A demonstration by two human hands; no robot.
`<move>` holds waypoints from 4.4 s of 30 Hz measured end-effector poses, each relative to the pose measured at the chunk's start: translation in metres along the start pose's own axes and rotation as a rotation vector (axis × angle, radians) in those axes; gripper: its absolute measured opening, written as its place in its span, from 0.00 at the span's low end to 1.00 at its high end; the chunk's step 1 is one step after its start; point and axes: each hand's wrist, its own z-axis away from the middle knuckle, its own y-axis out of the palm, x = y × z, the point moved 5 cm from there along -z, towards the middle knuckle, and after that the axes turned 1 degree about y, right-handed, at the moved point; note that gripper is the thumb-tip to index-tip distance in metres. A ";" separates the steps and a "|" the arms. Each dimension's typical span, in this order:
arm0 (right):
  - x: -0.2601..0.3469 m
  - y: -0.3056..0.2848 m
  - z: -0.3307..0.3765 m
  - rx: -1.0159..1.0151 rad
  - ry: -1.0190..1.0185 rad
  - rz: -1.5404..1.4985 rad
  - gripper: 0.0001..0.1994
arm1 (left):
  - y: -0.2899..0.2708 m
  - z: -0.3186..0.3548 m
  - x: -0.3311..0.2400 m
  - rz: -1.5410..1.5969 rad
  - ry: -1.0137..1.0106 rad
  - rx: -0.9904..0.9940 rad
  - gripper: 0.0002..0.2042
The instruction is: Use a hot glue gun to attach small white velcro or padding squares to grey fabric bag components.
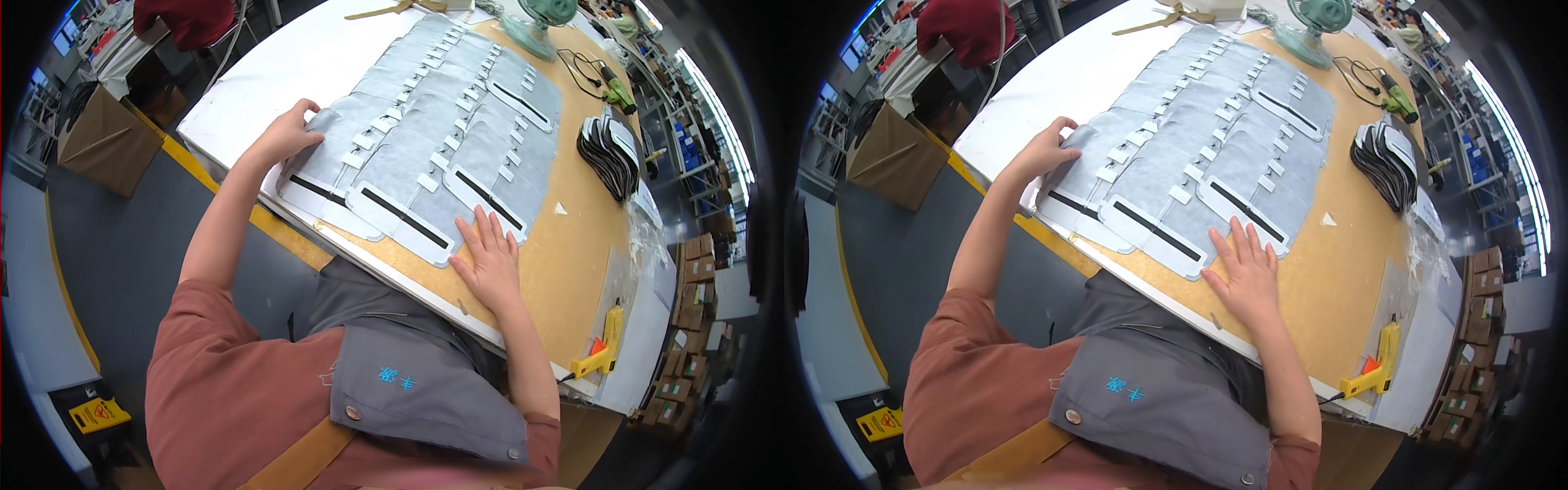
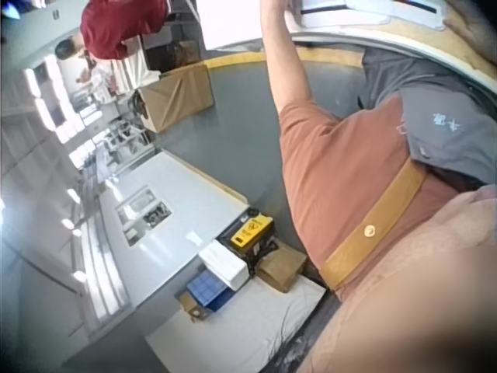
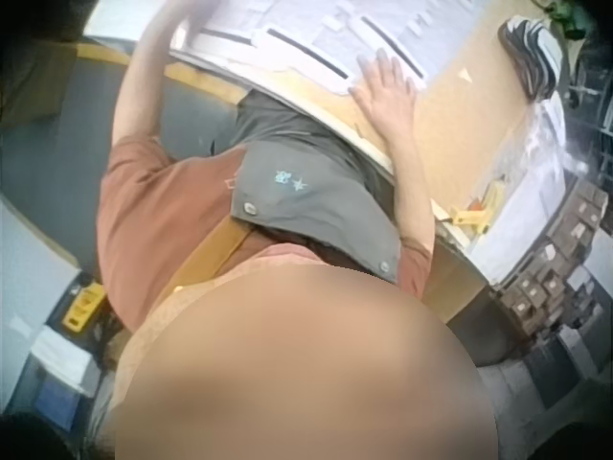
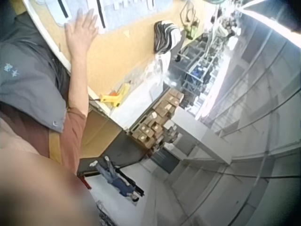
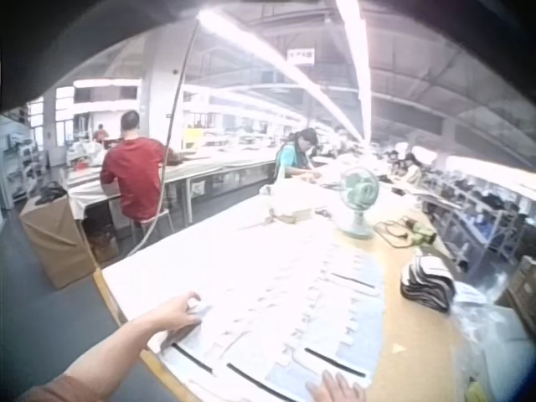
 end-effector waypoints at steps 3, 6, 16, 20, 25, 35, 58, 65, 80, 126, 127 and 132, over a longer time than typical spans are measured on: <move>-0.008 0.000 0.003 -0.011 0.022 0.022 0.31 | 0.004 -0.002 -0.004 -0.010 0.009 0.002 0.29; -0.007 0.000 -0.001 -0.016 -0.004 0.036 0.31 | -0.005 0.008 0.005 -0.093 0.025 -0.109 0.35; -0.207 -0.137 -0.018 -0.748 0.348 0.076 0.21 | 0.056 0.122 -0.101 0.170 0.782 -0.360 0.04; -0.308 -0.155 -0.045 -0.654 0.560 0.279 0.24 | 0.105 0.155 -0.129 0.218 0.884 -0.190 0.08; -0.362 -0.167 -0.098 -0.488 0.572 0.294 0.41 | 0.128 0.159 -0.128 0.150 0.883 -0.189 0.07; -0.428 -0.155 -0.128 -0.189 0.532 0.154 0.45 | 0.135 0.157 -0.129 0.040 0.810 -0.171 0.08; -0.422 -0.169 -0.120 -0.698 0.592 0.354 0.14 | 0.133 0.158 -0.130 0.042 0.860 -0.191 0.09; -0.280 -0.161 -0.082 -0.608 0.160 0.800 0.12 | 0.135 0.154 -0.132 0.031 0.874 -0.223 0.09; -0.204 -0.070 -0.013 -0.422 0.146 0.241 0.07 | 0.133 0.159 -0.135 0.042 0.896 -0.234 0.08; -0.125 -0.115 0.052 0.072 0.123 -0.765 0.11 | 0.180 0.149 -0.216 0.984 0.343 0.543 0.21; -0.122 -0.098 0.051 0.071 0.121 -0.772 0.11 | 0.189 0.144 -0.201 0.741 0.245 0.647 0.24; -0.117 -0.060 0.070 0.357 0.312 -0.840 0.13 | 0.203 0.152 -0.201 0.472 0.277 0.669 0.14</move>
